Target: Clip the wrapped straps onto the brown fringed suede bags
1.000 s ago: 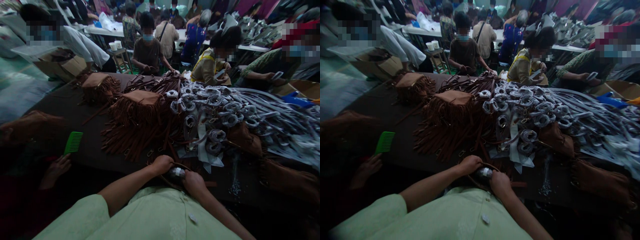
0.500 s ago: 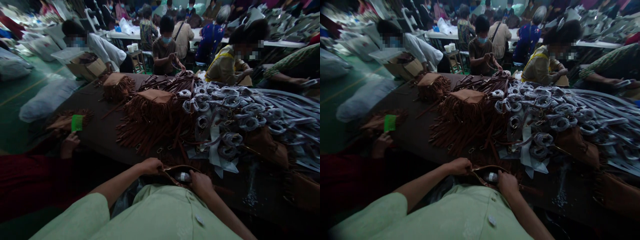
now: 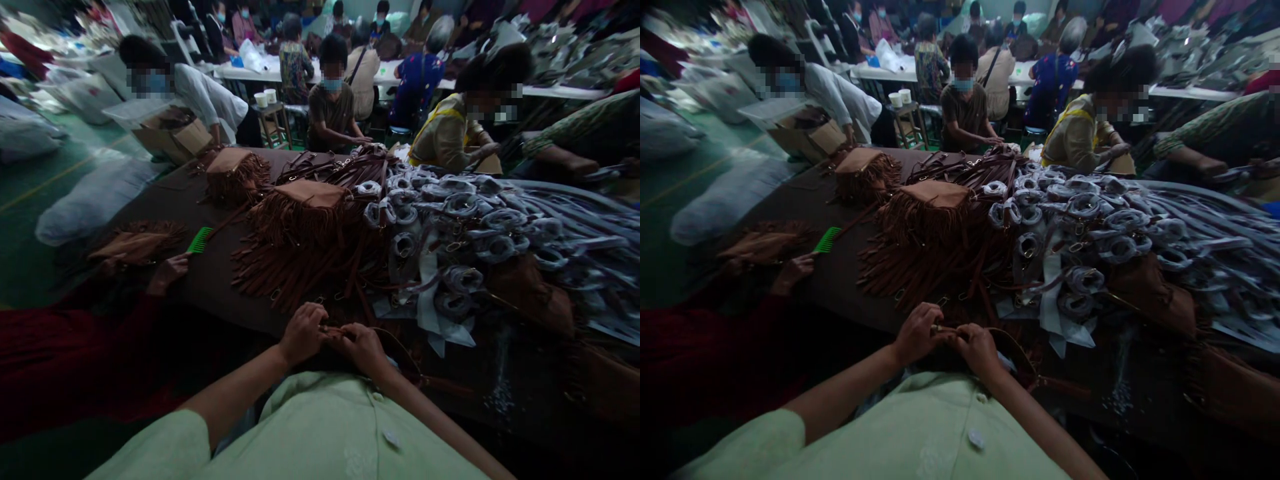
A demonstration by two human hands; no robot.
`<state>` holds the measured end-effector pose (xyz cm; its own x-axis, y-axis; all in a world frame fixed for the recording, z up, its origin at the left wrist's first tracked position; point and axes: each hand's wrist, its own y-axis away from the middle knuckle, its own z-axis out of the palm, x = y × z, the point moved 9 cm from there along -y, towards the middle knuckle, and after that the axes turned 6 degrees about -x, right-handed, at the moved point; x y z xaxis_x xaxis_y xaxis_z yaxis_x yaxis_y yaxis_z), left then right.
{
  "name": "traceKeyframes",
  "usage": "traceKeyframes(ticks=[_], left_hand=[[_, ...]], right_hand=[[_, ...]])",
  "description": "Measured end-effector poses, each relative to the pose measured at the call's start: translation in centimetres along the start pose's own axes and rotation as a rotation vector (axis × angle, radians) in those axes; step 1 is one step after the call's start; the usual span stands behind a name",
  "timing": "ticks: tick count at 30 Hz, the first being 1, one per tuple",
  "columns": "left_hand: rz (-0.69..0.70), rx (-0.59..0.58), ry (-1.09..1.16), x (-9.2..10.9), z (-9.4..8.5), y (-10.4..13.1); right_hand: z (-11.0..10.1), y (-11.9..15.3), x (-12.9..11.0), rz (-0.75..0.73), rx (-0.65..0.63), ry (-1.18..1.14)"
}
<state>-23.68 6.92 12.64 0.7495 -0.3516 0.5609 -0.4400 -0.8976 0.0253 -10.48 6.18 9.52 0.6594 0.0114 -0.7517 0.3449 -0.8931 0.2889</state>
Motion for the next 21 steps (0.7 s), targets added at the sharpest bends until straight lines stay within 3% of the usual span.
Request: traceKeyframes(ticks=[3,7,10,14,17,19,21], left_hand=[[0.083,0.0,-0.056,1.3,1.0,0.4],[0.169,-0.235,-0.102,2.2,4.4,-0.9],[0.205,-0.312,-0.085,1.9,4.8,-1.7],[0.1,-0.298,0.022,-0.3,3.1,-1.8],[0.022,-0.317,0.075,-1.3,2.6,-1.8],[0.015,-0.326,0.103,-0.8,2.5,-2.3],[0.059,-0.344,0.145,0.9,2.4,-3.2]], right_hand=[[-0.1,0.5,0.1,0.021,0.021,0.007],[-0.6,1.1,-0.6,0.002,0.015,0.103],[-2.8,2.6,0.6,0.049,0.07,0.192],[-7.8,7.3,5.1,0.114,0.275,0.262],[-11.5,11.1,11.1,0.255,0.451,0.203],[-12.3,12.3,14.6,0.339,0.408,0.099],[-13.0,12.6,15.8,0.362,0.335,0.089]])
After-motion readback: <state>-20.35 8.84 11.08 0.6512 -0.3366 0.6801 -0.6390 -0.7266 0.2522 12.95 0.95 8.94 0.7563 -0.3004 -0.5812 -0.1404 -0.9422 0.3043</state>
